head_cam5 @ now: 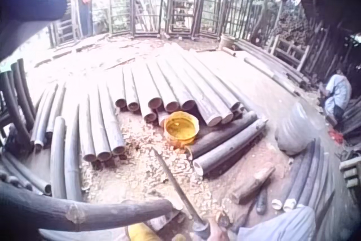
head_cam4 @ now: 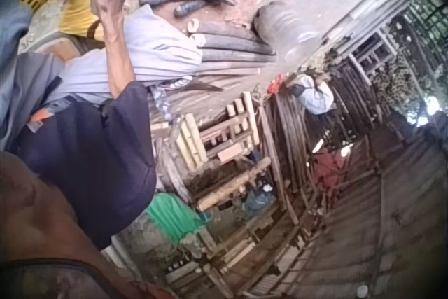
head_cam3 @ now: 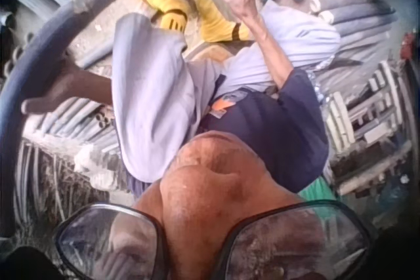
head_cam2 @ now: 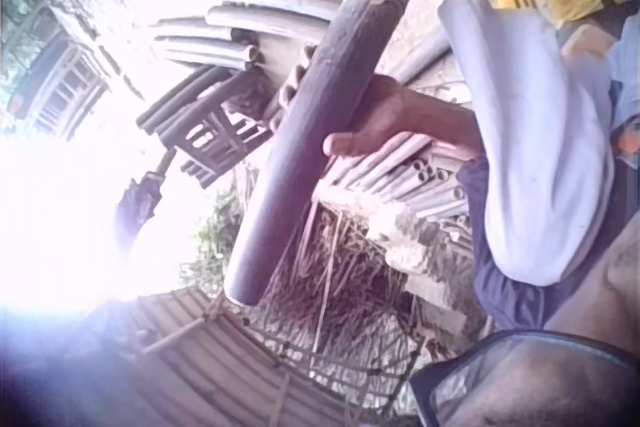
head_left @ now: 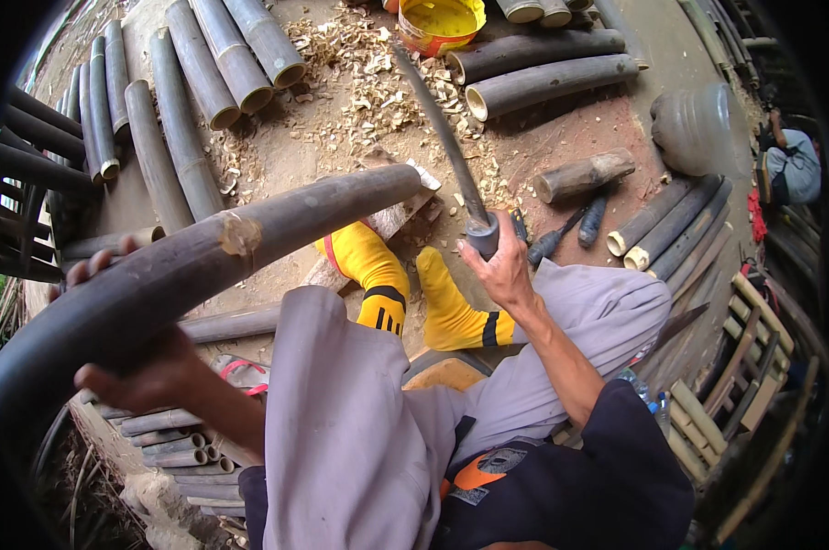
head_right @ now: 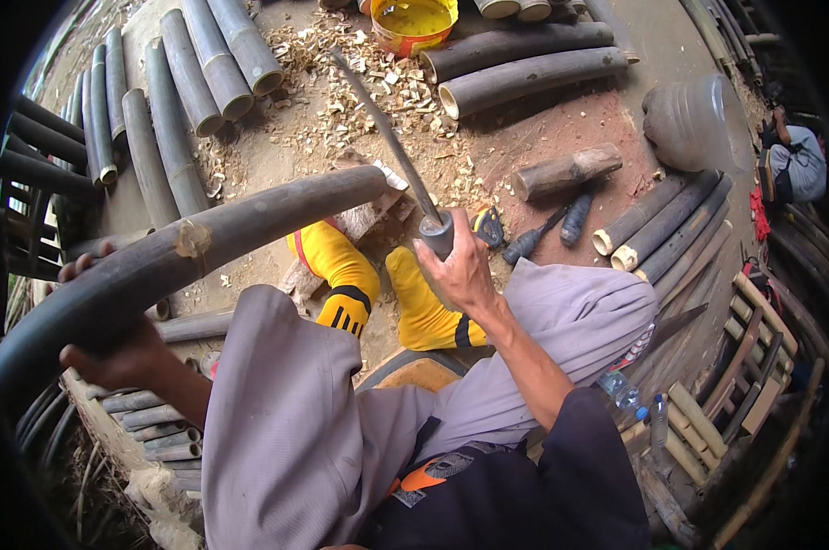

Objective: The person sits on the ground and uses a knife to sharpen the end of a bamboo pole. They repeatedly rotate the pole and scrape the knife along the end to create a tapered point, then place the finished piece aside.

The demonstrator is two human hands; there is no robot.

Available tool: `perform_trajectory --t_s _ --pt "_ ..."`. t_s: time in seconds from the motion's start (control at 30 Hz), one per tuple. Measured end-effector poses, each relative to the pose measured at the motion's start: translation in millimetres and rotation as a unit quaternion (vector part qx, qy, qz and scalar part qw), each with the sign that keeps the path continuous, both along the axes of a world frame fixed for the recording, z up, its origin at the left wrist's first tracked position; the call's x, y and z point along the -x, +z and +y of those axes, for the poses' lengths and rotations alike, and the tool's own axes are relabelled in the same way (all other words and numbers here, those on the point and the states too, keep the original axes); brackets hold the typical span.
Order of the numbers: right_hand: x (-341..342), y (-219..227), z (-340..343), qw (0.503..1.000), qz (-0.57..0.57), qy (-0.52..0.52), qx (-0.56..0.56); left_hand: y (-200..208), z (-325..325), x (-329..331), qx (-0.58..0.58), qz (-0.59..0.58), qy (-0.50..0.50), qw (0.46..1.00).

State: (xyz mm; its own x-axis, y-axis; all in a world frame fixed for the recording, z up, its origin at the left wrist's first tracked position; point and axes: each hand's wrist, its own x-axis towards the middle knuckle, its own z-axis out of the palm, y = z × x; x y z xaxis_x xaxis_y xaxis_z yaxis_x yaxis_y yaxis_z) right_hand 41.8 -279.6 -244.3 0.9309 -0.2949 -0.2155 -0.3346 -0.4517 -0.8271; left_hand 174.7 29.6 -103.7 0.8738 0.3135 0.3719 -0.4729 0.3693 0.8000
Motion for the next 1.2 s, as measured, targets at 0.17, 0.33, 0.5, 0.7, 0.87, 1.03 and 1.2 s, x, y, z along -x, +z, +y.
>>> perform_trajectory --t_s 0.17,0.33,0.5,0.7,0.87,1.03,1.2 --pt "-1 -25 -1 0.999 0.005 0.026 -0.031 -46 -36 -11 -0.015 0.113 0.106 0.988" --pt "-15 -5 2 0.994 -0.100 0.040 0.006 -41 -8 -1 -0.007 0.079 0.032 0.996" --pt "-31 -20 17 0.973 -0.229 0.000 -0.007 -52 6 0 -0.020 0.046 -0.017 0.999" --pt "-26 -79 10 0.994 0.023 0.105 0.007 -48 8 -2 -0.034 0.024 -0.054 0.998" --pt "-37 -9 17 0.992 -0.116 -0.003 -0.046 -51 8 -5 -0.041 0.026 -0.062 0.997" --pt "-22 -109 12 0.994 0.000 0.099 0.046 -50 5 -7 -0.032 0.008 -0.095 0.995" --pt "-12 -116 -3 0.995 0.028 0.093 -0.027 -52 -10 -9 -0.064 0.104 0.037 0.992"
